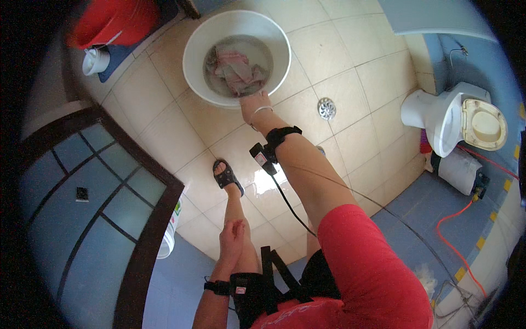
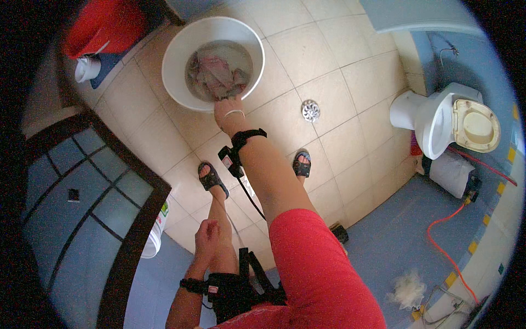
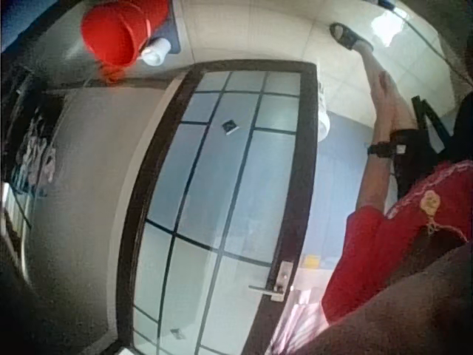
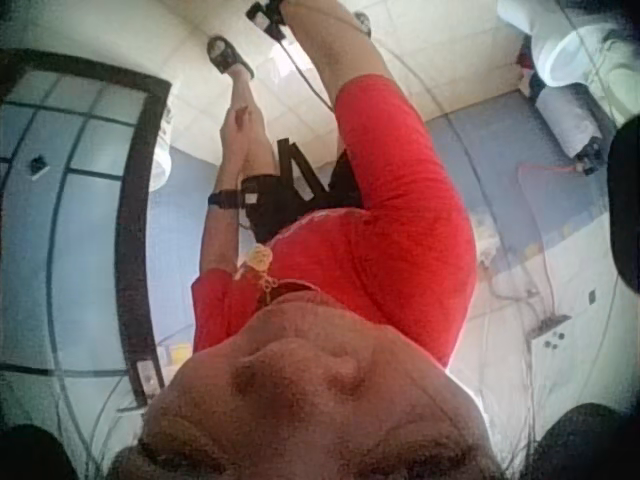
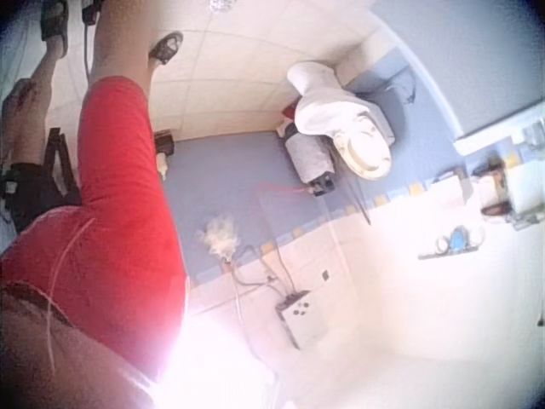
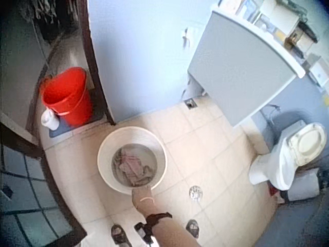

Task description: The person rinses a cloth in a bucket, then uses a handheld shower head to spray water on the bathroom floor while sweeping with a broom. They move buckets and continue rinsing the cloth, then rinse the cloth under the sink faucet.

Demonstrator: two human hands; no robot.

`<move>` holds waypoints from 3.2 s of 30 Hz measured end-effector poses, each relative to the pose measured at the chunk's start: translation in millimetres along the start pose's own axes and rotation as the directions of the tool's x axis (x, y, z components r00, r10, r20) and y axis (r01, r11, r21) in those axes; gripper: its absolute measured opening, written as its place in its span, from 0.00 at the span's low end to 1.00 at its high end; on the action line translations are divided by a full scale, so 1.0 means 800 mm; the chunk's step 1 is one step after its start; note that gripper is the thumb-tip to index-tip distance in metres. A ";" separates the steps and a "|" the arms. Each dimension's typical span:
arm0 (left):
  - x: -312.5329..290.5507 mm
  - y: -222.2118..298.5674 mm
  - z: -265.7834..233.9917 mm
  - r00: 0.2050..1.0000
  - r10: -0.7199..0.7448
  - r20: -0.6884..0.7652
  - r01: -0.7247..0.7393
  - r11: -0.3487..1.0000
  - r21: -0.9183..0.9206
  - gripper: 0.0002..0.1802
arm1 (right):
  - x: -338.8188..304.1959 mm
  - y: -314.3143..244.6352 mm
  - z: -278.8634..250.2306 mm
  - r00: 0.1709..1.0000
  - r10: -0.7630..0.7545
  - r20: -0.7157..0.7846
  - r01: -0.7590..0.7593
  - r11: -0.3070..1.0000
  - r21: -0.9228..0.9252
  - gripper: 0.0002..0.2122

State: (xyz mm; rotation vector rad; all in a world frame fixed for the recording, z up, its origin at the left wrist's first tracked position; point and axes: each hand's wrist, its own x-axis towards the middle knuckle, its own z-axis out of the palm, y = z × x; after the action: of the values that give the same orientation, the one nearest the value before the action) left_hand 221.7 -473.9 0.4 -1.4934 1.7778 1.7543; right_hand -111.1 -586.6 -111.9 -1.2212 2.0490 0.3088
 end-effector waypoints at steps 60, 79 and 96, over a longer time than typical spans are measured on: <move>0.214 -0.008 0.204 0.803 -0.434 0.408 0.469 0.038 -0.882 0.31 | -0.225 0.083 0.242 0.995 -0.030 -0.098 0.102 0.299 0.949 0.15; 0.234 -0.024 0.182 0.836 -0.549 -0.008 0.239 0.377 -0.895 0.27 | -0.099 0.174 0.281 0.961 0.269 -0.066 -0.248 0.940 0.233 0.25; 0.224 -0.020 0.166 0.884 -0.429 0.185 0.412 0.531 -0.740 0.43 | -0.023 0.129 0.354 0.924 0.105 0.367 -0.150 0.984 0.096 0.20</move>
State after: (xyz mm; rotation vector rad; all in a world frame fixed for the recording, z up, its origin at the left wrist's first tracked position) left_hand 89.8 -443.7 -177.9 -1.9996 0.4886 2.3070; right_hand -62.9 -370.1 -316.4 -0.8824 1.7990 0.4288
